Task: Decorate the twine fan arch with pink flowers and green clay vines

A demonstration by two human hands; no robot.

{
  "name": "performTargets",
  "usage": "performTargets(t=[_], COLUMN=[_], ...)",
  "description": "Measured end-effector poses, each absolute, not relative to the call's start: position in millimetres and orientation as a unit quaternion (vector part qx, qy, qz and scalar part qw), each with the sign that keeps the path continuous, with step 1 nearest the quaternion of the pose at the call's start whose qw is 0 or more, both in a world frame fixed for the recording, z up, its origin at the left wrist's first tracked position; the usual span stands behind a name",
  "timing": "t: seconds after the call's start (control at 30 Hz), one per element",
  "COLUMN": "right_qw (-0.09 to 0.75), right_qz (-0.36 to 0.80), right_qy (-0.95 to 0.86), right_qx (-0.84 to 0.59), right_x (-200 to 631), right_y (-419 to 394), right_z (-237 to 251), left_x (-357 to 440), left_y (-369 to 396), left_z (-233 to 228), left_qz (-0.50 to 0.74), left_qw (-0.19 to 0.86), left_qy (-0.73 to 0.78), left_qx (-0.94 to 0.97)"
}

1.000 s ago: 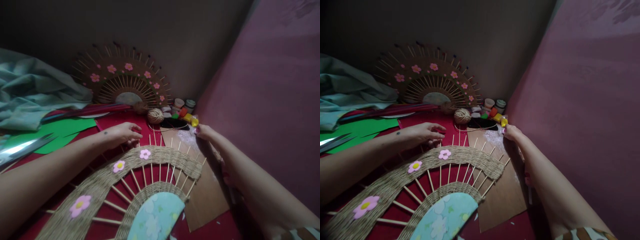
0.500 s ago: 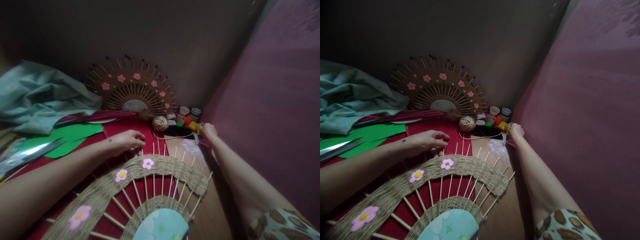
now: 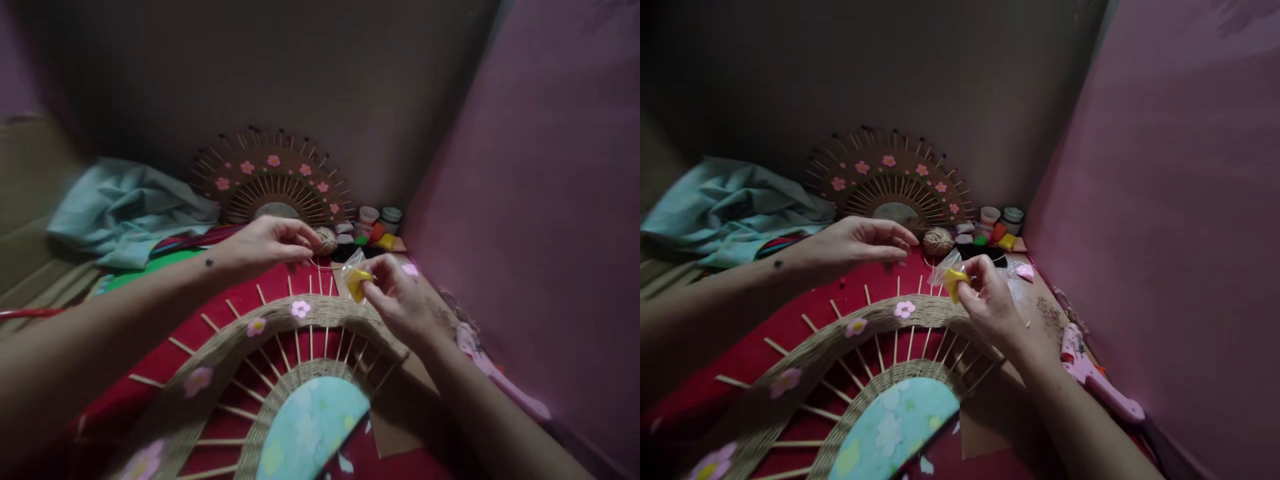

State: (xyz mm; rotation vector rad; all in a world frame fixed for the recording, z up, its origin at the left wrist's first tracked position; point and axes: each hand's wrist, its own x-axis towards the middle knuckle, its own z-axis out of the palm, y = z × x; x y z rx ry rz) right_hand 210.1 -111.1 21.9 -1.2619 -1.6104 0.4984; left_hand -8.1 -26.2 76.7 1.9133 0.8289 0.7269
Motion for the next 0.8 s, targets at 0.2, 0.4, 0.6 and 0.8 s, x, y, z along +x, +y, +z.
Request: performTargets(t=[0.2, 0.4, 0.6, 0.8], right_qw=[0.482, 0.473, 0.476, 0.486], right_qz=[0.255, 0.265, 0.282, 0.248], right_qy=[-0.692, -0.712, -0.723, -0.728], right_qx=[-0.473, -0.446, -0.414, -0.414], right_x=[198, 192, 183, 182], right_y=[-138, -149, -163, -173], right_z=[19, 2, -6, -12], left_x=[5, 7, 3, -1], left_y=[-88, -113, -132, -139], left_z=[76, 49, 35, 26], left_qz=[0.296, 0.331, 0.315, 0.315], left_qw=[0.507, 0.545, 0.518, 0.436], left_qy=[0.338, 0.365, 0.404, 0.424], left_qx=[0.736, 0.678, 0.685, 0.729])
